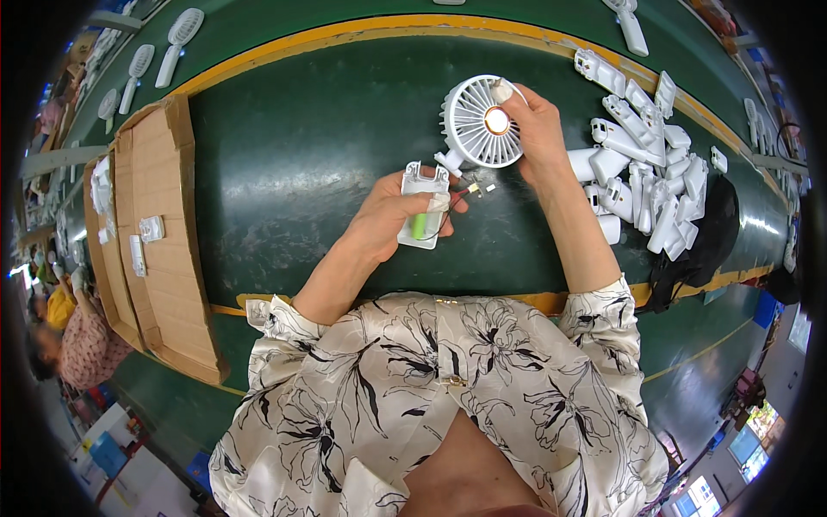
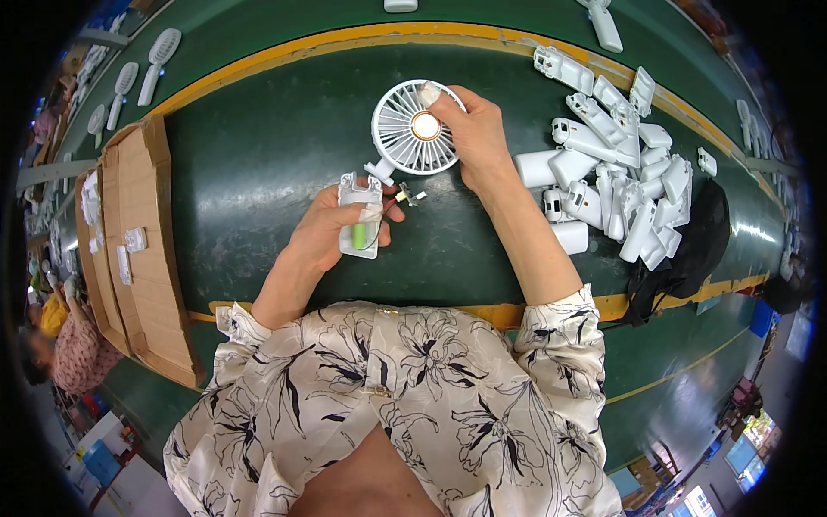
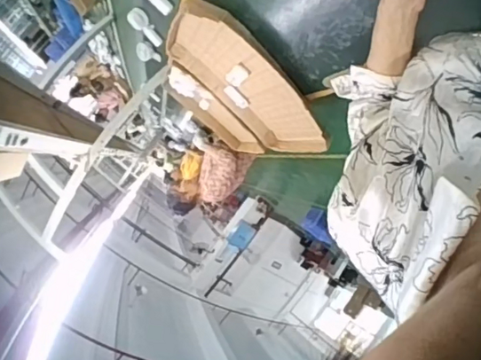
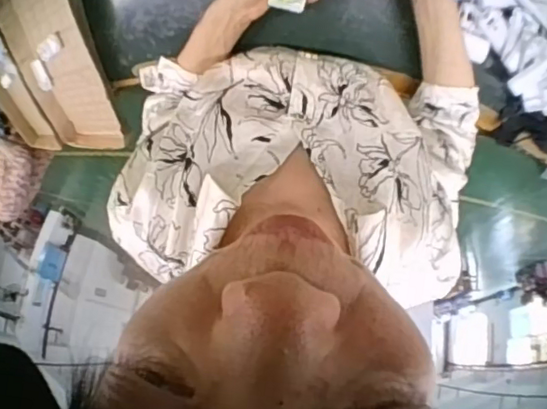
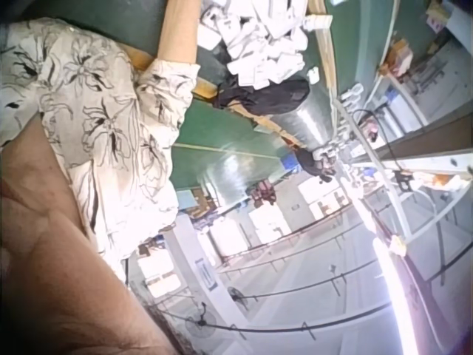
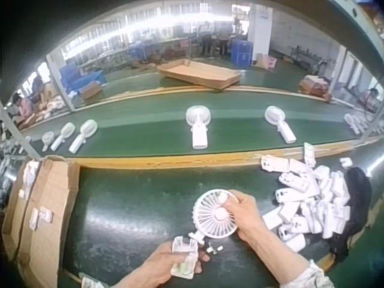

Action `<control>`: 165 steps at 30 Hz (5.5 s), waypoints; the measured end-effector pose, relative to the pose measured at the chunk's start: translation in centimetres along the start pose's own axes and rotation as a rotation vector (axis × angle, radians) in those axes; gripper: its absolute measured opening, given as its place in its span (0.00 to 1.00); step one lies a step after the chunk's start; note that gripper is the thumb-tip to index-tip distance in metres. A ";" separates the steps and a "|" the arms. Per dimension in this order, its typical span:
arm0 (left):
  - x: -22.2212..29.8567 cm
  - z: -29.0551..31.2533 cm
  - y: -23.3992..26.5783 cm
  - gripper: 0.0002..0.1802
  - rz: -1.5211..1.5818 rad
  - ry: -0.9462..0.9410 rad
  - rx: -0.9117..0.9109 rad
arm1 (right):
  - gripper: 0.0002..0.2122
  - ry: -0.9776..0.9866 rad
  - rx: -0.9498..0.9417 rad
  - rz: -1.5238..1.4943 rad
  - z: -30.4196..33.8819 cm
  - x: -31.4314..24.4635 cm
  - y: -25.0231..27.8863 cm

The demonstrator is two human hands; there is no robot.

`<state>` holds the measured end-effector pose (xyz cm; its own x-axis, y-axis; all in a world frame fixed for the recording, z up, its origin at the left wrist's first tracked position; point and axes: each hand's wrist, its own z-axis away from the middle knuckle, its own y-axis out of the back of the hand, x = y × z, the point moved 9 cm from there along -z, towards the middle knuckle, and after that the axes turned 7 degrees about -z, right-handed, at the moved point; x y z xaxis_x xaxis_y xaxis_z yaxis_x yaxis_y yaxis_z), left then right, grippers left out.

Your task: The person assembles handheld fans by connecting wiring and inserting circuit boards into the handle casings, snapping the outer plastic covers into place, testing the fans, and placing the assembled units onto a conveyor belt.

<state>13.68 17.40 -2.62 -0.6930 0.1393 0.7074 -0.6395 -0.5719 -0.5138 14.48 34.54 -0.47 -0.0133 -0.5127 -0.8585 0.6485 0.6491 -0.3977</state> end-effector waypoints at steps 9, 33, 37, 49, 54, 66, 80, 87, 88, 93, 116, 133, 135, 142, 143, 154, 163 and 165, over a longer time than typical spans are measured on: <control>0.4 0.3 -1.2 0.16 -0.119 -0.041 0.001 | 0.11 0.102 -0.196 0.279 0.8 -1.1 -3.0; 1.6 0.5 2.3 0.12 0.002 -0.086 0.262 | 0.12 0.837 -0.222 0.856 7.2 -4.0 -3.0; 1.5 0.3 2.1 0.14 0.062 -0.082 0.238 | 0.13 0.987 -0.284 0.903 10.0 -3.4 -5.5; 0.2 0.3 1.4 0.13 -0.041 -0.048 0.303 | 0.09 1.131 -0.188 0.896 10.7 -3.1 -6.5; 0.0 0.1 1.3 0.13 -0.058 -0.011 0.319 | 0.08 1.173 -0.252 0.891 11.2 -2.9 -6.6; 0.9 0.5 1.2 0.12 0.161 -0.125 0.293 | 0.06 1.332 -0.370 1.003 13.5 -1.7 -7.0; 1.4 0.5 0.3 0.12 0.067 -0.118 0.294 | 0.08 1.166 -0.440 0.965 12.3 -2.8 -6.8; 0.9 0.2 0.2 0.13 0.171 -0.074 0.253 | 0.07 0.779 -0.478 0.801 9.6 -3.0 -5.7; 0.9 0.2 0.1 0.13 0.169 -0.074 0.249 | 0.07 0.780 -0.487 0.803 9.6 -3.1 -5.7; 1.1 0.3 -0.2 0.14 0.172 -0.074 0.227 | 0.06 0.810 -0.517 0.845 9.7 -3.4 -6.1; 1.0 0.3 -0.3 0.13 0.152 -0.066 0.217 | 0.07 0.759 -0.617 0.955 9.6 -2.8 -6.8; -0.3 0.2 -0.1 0.12 0.219 0.012 0.237 | 0.08 0.980 -0.678 1.290 11.6 -1.6 -8.1; 0.1 0.6 -0.2 0.12 0.110 0.020 0.226 | 0.08 0.979 -0.698 1.308 11.7 -1.4 -8.2; -0.3 0.5 0.1 0.10 -0.110 -0.003 0.237 | 0.08 0.964 -0.726 1.365 11.6 -0.7 -8.3; -0.4 0.5 0.2 0.10 -0.109 -0.002 0.237 | 0.08 0.955 -0.731 1.363 11.5 -0.6 -8.3; -1.6 0.0 0.5 0.09 0.028 0.067 0.241 | 0.05 0.863 -0.775 1.370 10.8 -0.1 -8.3; -1.6 -0.9 0.2 0.12 0.079 0.052 0.146 | 0.07 0.891 -0.688 1.316 10.6 -1.1 -7.9; -1.3 -0.7 0.4 0.12 0.059 0.009 0.194 | 0.07 0.902 -0.671 1.317 10.5 -1.0 -7.8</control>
<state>14.07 17.53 -4.06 -0.7310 0.1074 0.6739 -0.5218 -0.7244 -0.4506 17.40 24.10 6.89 -0.3171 0.8090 -0.4950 0.1722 0.5624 0.8088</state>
